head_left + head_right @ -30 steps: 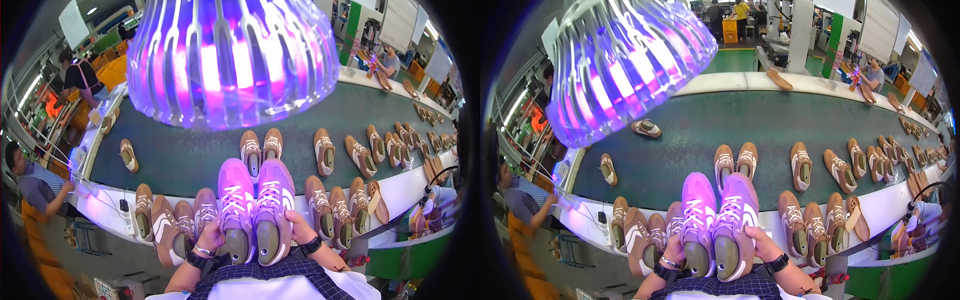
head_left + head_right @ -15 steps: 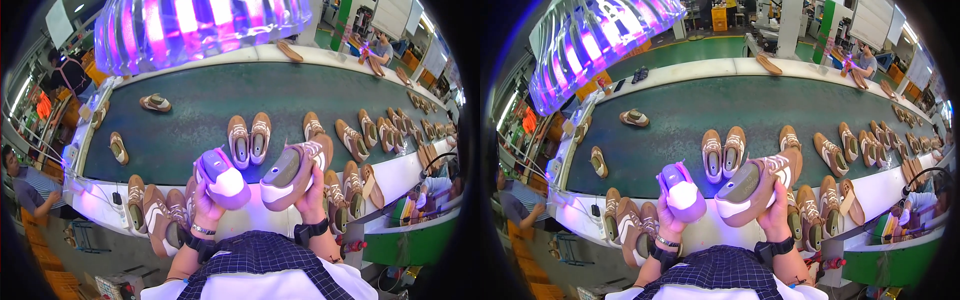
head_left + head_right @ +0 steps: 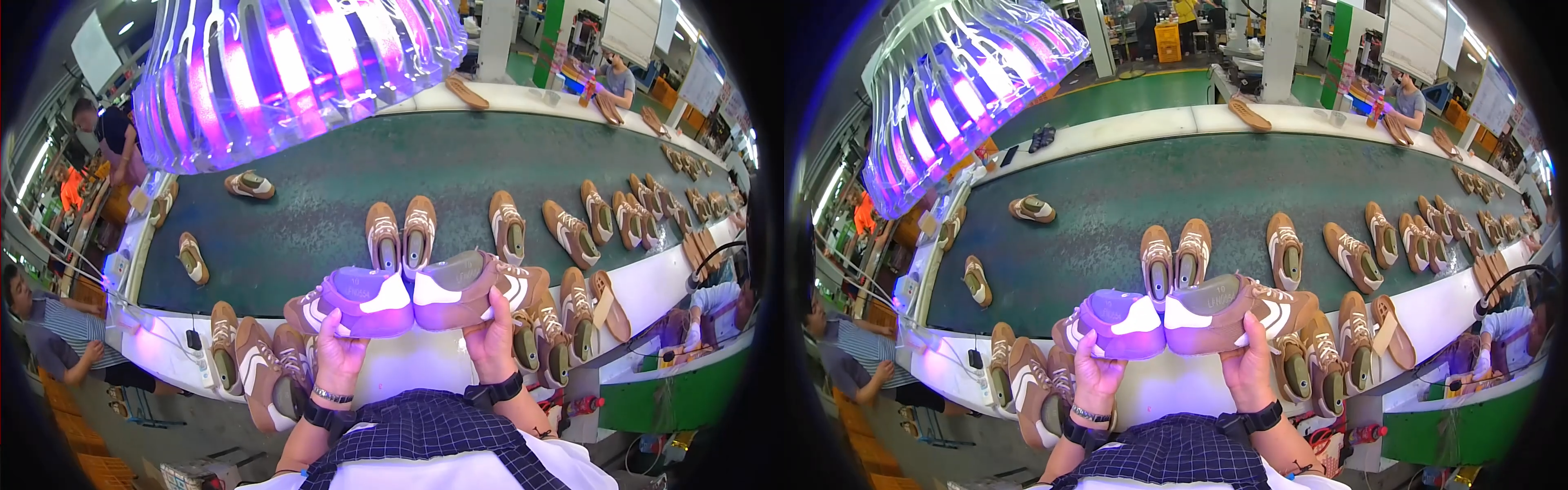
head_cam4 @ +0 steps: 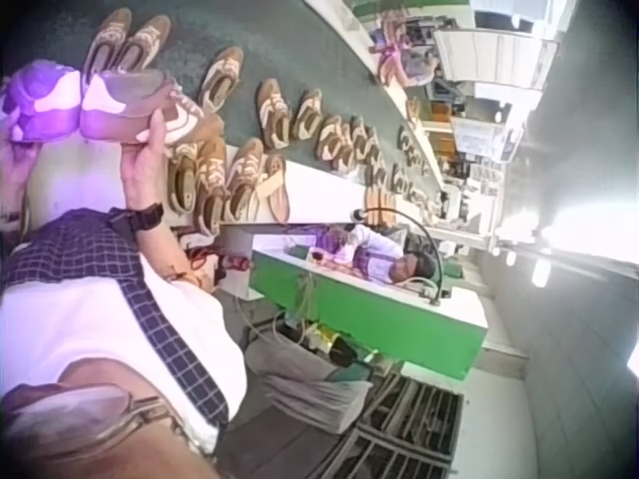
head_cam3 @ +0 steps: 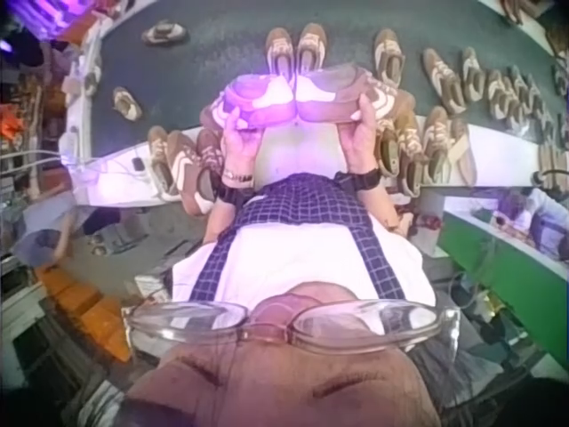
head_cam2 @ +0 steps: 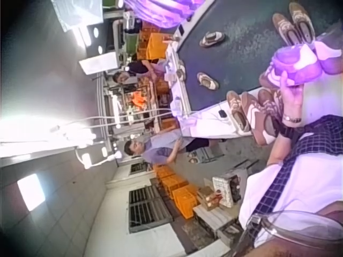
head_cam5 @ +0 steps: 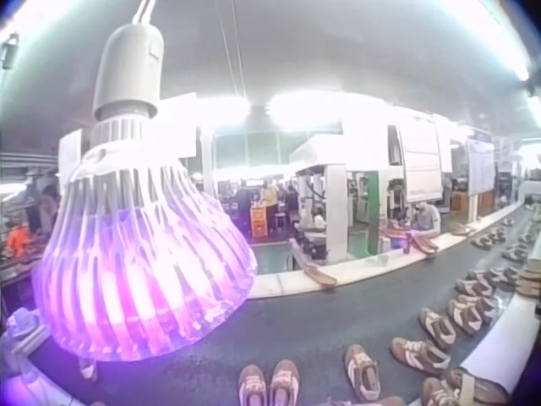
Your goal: Inspecting manufactured shoes on a conveyor belt and marking specific areas with a pen or adhesive applicator.
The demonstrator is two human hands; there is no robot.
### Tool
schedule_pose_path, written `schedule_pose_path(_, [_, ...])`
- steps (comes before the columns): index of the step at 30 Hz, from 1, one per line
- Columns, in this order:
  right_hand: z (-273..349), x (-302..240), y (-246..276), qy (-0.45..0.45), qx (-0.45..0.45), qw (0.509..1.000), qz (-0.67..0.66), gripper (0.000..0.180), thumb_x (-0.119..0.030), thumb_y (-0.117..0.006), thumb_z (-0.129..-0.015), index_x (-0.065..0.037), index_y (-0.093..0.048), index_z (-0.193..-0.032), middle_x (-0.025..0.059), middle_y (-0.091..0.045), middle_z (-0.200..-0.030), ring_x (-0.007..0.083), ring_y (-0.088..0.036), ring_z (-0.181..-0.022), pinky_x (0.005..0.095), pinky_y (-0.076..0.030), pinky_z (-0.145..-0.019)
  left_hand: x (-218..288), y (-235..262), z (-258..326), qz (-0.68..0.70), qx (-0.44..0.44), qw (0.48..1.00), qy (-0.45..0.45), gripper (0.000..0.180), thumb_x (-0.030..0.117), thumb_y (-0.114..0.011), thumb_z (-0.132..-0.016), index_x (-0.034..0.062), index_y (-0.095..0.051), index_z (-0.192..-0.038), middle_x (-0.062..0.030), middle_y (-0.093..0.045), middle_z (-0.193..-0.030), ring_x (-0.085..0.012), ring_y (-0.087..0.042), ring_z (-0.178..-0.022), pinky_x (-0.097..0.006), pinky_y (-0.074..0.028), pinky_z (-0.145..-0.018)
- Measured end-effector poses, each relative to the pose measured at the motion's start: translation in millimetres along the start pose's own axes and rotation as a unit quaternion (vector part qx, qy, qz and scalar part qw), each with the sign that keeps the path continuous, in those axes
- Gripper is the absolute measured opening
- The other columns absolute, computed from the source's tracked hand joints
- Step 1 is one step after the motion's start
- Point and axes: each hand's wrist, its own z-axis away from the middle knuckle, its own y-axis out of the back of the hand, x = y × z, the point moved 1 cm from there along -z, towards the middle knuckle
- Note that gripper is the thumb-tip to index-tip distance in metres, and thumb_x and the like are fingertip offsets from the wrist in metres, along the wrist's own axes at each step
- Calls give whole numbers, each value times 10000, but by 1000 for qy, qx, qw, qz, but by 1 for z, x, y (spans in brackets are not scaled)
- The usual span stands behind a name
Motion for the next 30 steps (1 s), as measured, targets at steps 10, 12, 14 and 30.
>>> schedule_pose_path(10, [-1, 5, 8, -1, 15, 1000, -1, 461, -271, -588, -854, -74, -449, -1246, 67, -547, -1204, 204, -530, -1104, 376, -428, -961, 0, -1, 2, -22, 6, 1000, -5, 518, 142, -637, -781, 96, -440, -1258, -66, -541, -1204, -240, -527, -1111, -414, -469, -928])
schedule_pose_path(12, [1, 5, 9, -6, 17, 1000, -1, 440, -265, -578, -862, -71, -458, -1239, 63, -552, -1197, 192, -527, -1102, 364, -417, -966, -1, 0, 2, -24, 8, 1000, -2, 519, 140, -638, -780, 95, -440, -1258, -65, -542, -1202, -239, -527, -1111, -413, -468, -930])
schedule_pose_path(14, [1, 5, 9, 0, 22, 1000, 0, 441, -264, -580, -862, -67, -459, -1236, 69, -548, -1201, 197, -527, -1103, 365, -418, -965, -1, 1, 0, -26, 9, 1000, 0, 521, 137, -639, -779, 95, -439, -1259, -65, -543, -1200, -238, -526, -1112, -412, -467, -933])
schedule_pose_path(30, [-2, 13, 22, 31, 25, 998, 44, 432, -268, -586, -849, -77, -472, -1220, 54, -566, -1155, 186, -551, -1052, 351, -436, -927, 4, 11, -5, -98, 40, 994, -30, 462, 144, -630, -785, 79, -472, -1215, -50, -576, -1135, -215, -567, -1036, -389, -490, -875])
